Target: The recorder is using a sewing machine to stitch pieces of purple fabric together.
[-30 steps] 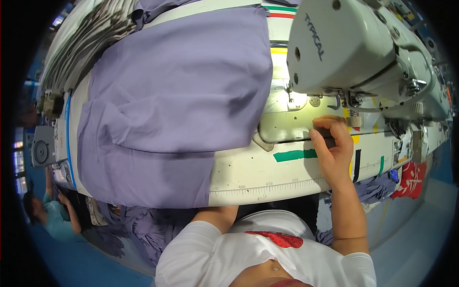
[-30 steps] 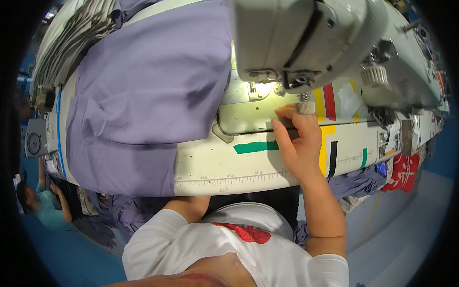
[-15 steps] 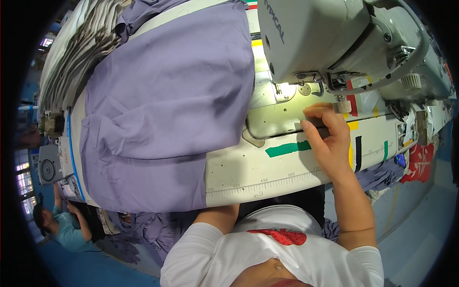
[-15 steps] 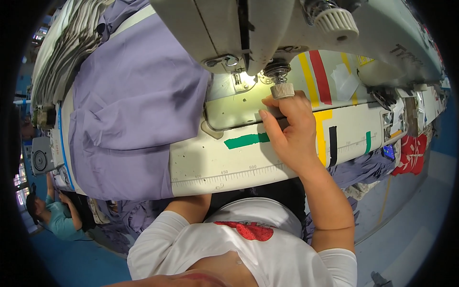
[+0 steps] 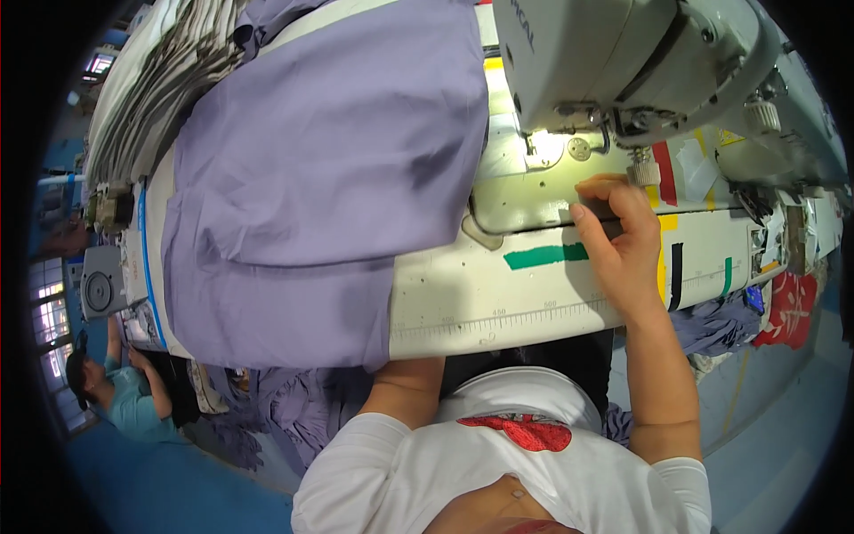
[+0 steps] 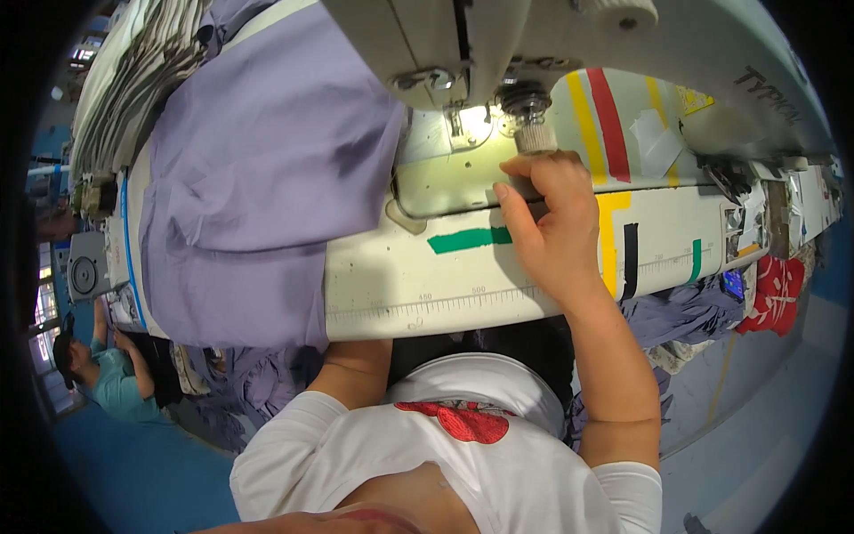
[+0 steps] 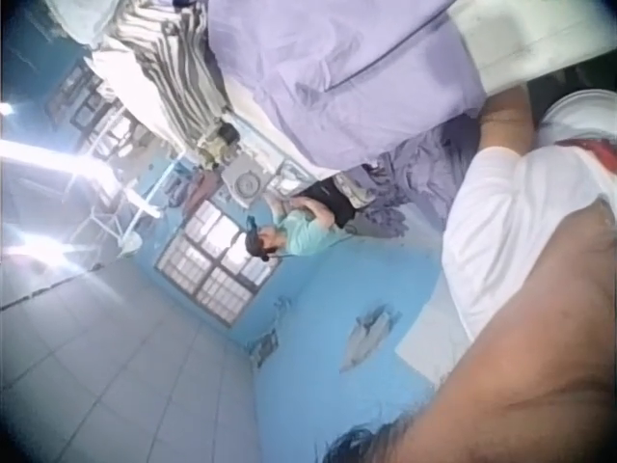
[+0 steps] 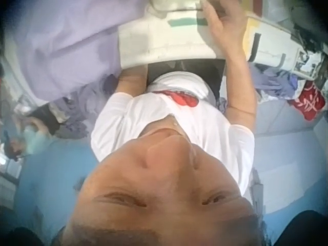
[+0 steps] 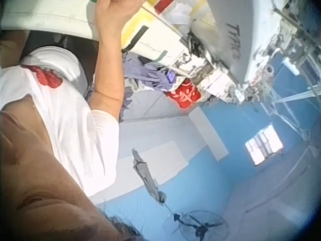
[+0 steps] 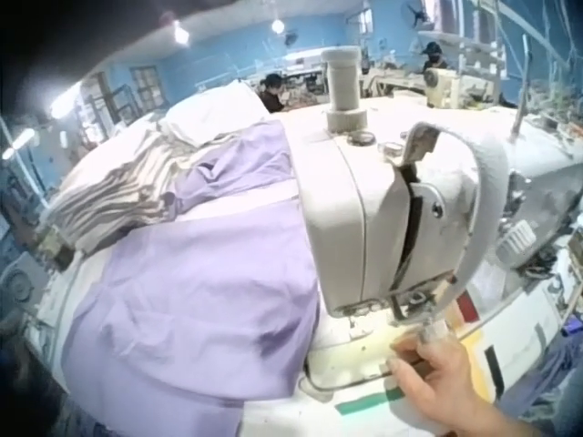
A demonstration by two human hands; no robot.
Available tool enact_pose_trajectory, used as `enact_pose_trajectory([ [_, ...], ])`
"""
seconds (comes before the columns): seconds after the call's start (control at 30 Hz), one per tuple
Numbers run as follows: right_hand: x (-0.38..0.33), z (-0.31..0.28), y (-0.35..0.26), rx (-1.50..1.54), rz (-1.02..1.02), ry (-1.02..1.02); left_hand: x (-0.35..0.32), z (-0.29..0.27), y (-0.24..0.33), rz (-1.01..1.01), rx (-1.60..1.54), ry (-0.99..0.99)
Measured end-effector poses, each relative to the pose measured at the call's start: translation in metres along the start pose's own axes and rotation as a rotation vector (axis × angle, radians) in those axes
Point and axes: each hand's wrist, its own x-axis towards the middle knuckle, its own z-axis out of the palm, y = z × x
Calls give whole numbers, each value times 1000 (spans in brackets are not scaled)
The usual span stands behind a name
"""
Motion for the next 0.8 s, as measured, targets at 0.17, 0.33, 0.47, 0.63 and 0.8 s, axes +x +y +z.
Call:
enact_pose_trajectory([
  [0.17,-2,2,5,66,45,-6,-60,-22,26,-170,-755,-304],
  [0.33,-7,4,15,114,66,-11,-133,-30,34,-784,-422,-554],
  [0.47,-24,-5,3,41,65,55,-160,-47,39,-746,-748,-661],
  [0.63,-105,-24,-41,263,26,-15,-170,-49,47,-762,-902,-738],
  [0.8,-182,-6,-48,852,453,-240,-189,-40,61,-842,-834,-667],
])
